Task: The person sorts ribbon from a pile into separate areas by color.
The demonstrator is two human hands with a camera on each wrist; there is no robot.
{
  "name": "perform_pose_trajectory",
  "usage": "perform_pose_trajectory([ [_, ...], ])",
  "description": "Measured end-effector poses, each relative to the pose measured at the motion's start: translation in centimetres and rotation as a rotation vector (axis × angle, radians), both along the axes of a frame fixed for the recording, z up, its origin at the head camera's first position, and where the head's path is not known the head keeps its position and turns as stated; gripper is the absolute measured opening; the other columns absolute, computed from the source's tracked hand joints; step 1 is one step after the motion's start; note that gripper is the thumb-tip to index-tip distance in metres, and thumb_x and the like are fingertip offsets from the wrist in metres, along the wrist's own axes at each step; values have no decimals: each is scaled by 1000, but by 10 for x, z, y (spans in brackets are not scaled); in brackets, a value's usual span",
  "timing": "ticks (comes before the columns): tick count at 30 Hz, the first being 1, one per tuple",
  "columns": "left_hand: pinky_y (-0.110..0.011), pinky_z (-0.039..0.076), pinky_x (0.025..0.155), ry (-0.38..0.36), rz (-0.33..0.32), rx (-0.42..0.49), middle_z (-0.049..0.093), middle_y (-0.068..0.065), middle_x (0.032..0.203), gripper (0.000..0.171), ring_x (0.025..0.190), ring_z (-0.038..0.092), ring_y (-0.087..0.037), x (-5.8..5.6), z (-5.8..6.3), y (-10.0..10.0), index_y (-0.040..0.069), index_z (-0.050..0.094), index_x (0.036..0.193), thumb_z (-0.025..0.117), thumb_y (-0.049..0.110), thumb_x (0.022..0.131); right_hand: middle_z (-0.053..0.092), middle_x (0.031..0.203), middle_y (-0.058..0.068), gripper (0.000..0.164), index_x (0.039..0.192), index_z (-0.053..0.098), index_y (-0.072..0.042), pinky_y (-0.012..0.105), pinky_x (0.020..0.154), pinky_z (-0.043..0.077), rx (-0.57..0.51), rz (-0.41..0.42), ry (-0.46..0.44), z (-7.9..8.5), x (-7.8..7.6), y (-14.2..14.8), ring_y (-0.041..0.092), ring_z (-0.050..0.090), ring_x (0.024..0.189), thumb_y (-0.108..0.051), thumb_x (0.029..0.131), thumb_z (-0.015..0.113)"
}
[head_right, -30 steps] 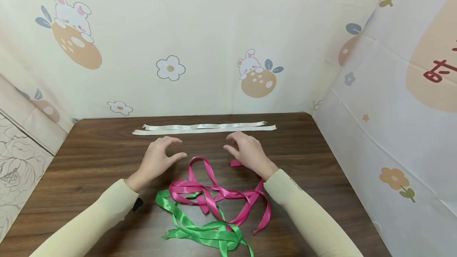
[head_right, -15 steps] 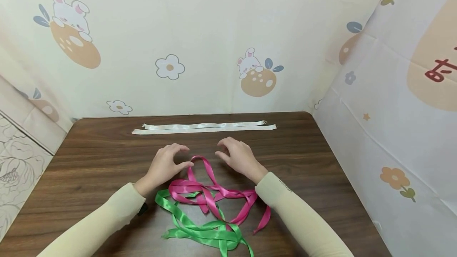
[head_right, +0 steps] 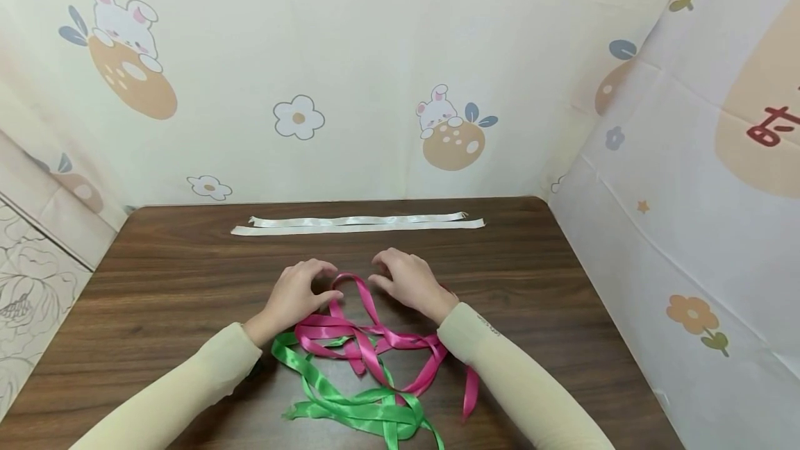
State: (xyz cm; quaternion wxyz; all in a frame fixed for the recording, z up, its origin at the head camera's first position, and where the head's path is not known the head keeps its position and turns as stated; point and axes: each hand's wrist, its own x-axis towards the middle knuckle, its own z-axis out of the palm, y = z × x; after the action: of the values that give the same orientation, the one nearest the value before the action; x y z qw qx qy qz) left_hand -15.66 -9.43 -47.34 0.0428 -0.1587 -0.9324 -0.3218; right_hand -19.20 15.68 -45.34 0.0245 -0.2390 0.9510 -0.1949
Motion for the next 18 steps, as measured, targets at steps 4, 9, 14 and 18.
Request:
perform_pose_trajectory([
  [4,-46,48,91,6,0,1,74,-3,102,42,90,62,-21,-1,-4,1,13,74,113,89,34,80,67,99,-1,32,120,70,-15,34,79,53,23,21,-19,-2,0,-4,11,60,84,-36,96,74],
  [9,-47,49,90,23,3,6,74,-1,97,38,89,63,-20,-2,-8,2,13,74,109,90,30,80,66,98,-1,31,120,70,-15,34,79,53,38,36,-23,-6,0,-8,11,60,83,-35,96,74],
  [14,-47,48,92,-6,-1,1,75,1,93,33,86,62,-19,-4,-8,4,13,74,108,89,27,82,68,99,-1,30,118,72,-15,35,79,54,52,55,-25,-9,0,-13,11,61,83,-35,96,74],
  [18,-49,47,94,-38,-8,-11,74,4,88,28,84,61,-18,-5,-7,5,14,75,106,87,24,84,70,102,0,29,116,73,-15,37,79,55,67,86,-18,-11,0,-18,13,64,85,-35,96,74],
])
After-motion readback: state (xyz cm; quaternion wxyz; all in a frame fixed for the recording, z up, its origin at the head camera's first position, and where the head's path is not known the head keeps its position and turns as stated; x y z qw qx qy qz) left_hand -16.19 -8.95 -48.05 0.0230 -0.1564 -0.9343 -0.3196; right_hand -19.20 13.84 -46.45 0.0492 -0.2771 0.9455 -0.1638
